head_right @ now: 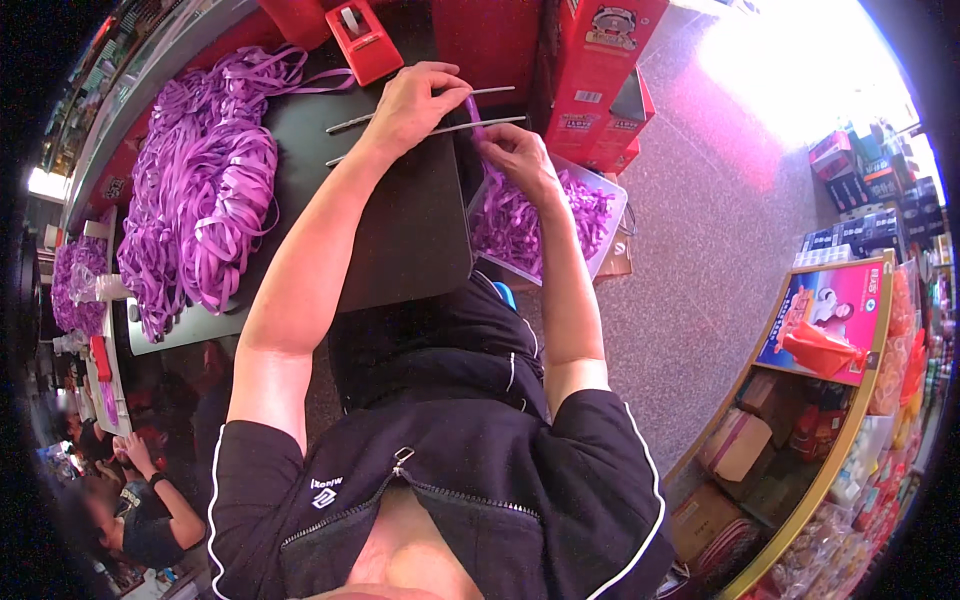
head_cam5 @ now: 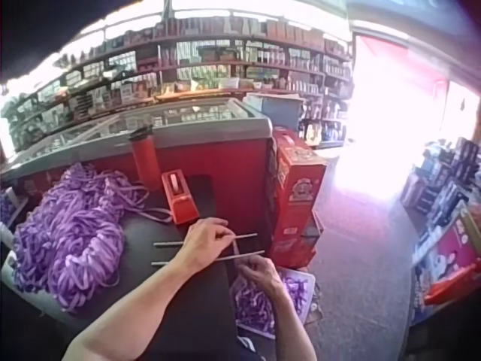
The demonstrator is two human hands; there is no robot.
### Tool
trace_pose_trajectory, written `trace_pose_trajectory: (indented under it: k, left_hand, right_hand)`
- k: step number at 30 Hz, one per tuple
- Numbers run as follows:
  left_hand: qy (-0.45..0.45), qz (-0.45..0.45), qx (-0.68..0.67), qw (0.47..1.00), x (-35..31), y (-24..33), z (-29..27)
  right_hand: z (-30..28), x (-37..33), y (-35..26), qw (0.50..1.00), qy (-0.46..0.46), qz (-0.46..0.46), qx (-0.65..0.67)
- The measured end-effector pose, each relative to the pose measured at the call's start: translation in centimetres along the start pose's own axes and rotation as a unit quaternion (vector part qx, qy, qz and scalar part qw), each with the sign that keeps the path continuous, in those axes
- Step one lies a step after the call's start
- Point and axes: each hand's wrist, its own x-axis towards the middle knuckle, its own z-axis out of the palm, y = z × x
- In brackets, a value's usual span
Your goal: Making ribbon bows by wrapping purple ribbon around two parallel metal rods and tying them.
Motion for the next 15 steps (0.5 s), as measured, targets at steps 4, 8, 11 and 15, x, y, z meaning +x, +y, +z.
trace_pose_trajectory:
  k: [4,8,11,15]
  left_hand:
    - [-0.003,0.006,-0.008,1.0,0.1,-0.2,0.2]
    - [-0.005,0.016,-0.008,1.0,0.1,-0.2,0.4]
    - [-0.014,0.023,-0.016,0.999,0.1,-0.8,0.7]
    - [-0.017,0.018,-0.007,1.0,0.0,-0.8,0.3]
  right_hand:
    - [0.0,-0.8,2.0,0.998,-0.021,0.02,-0.051]
    - [0.1,-2.0,4.6,0.999,-0.012,0.021,-0.048]
    - [0.0,-3.1,7.3,0.996,-0.003,0.039,-0.078]
    - [0.2,-4.5,12.3,0.993,0.029,0.064,-0.09]
